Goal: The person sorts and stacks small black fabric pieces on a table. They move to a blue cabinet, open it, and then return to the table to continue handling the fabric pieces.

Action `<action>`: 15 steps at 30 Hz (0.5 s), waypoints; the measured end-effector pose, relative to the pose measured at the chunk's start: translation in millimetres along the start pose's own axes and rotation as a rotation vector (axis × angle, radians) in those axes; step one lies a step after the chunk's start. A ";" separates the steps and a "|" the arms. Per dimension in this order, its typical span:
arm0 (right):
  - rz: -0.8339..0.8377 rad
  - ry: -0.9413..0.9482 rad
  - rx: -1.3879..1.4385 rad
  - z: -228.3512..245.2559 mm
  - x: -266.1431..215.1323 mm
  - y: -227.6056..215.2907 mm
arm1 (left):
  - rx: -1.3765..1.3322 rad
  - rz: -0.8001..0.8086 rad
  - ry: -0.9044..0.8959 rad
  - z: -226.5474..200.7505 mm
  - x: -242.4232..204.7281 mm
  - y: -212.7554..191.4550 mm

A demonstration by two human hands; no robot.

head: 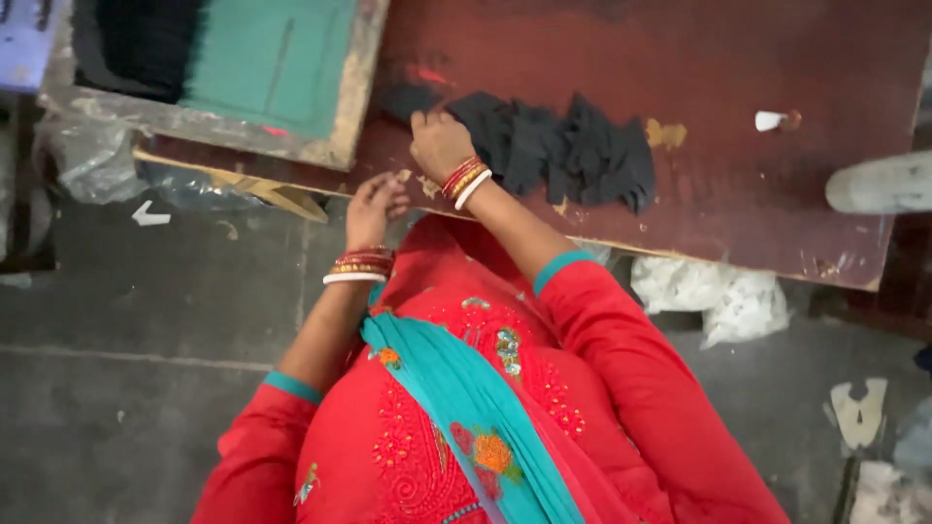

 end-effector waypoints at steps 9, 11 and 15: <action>-0.077 0.046 0.460 40.2 -66.5 -147.0 | -0.215 0.067 -0.244 -33.7 36.4 76.0; -0.269 0.572 0.608 -16.7 -88.8 -182.5 | -0.152 0.026 -0.313 -45.1 38.2 88.6; -0.531 0.784 0.282 -145.6 -200.5 -184.2 | -0.144 0.160 -0.178 -40.1 51.3 119.6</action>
Point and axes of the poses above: each hand's wrist, its own x-axis towards the middle knuckle, its own y-axis out of the palm, z = x × y, the point moved 6 cm from there along x, towards the middle knuckle, and after that the axes turned 13 degrees about x, right-handed, at the moved point
